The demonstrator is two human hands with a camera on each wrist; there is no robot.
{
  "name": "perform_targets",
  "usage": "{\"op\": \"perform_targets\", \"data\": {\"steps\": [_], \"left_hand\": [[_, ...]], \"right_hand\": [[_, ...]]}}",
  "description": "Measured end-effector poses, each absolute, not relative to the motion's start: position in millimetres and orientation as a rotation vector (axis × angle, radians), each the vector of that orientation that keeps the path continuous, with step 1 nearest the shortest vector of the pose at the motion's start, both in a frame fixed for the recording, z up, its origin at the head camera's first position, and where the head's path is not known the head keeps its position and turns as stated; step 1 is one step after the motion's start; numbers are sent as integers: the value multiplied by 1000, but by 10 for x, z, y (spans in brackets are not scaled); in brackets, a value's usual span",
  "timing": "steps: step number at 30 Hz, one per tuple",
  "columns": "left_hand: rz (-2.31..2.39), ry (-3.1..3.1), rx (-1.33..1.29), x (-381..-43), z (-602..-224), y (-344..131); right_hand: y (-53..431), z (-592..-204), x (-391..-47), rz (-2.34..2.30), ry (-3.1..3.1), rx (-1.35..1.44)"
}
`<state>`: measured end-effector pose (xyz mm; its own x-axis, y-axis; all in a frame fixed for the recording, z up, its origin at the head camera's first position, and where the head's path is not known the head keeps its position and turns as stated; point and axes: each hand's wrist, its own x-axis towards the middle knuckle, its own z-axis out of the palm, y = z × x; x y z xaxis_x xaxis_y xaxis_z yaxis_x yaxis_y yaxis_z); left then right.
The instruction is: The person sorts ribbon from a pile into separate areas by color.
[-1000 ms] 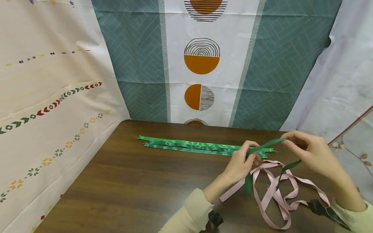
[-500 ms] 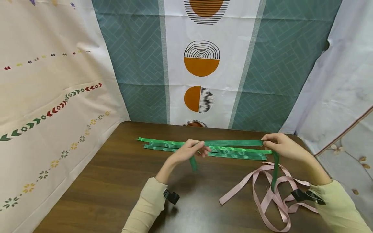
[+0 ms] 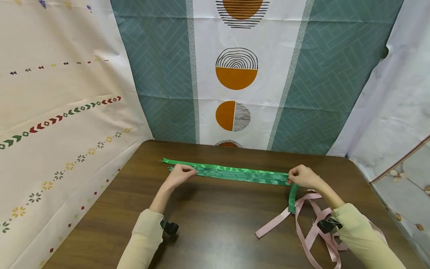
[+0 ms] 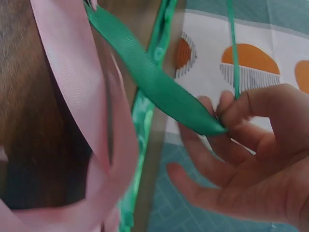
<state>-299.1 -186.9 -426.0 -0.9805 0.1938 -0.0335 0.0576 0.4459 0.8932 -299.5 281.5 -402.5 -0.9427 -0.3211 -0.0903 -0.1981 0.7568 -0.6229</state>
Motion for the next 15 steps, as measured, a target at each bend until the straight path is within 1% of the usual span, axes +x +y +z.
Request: {"op": "perform_targets", "data": {"steps": [3, 7, 11, 15], "left_hand": [[1610, 2533, 191, -2965, -4241, -1985], [1627, 2496, 184, -2950, -4161, -2154], [1644, 2465, 185, -2954, -4093, -2324], [1580, 2466, 201, -2967, -4097, -2469]], "right_hand": [[2781, -4102, -2988, -1077, 2701, -380], [2798, -4148, -2966, -1338, 2396, -409], [2857, -4138, -2942, -1424, 2093, -536], [2920, -4128, -2929, -1404, 1936, -715]]}}
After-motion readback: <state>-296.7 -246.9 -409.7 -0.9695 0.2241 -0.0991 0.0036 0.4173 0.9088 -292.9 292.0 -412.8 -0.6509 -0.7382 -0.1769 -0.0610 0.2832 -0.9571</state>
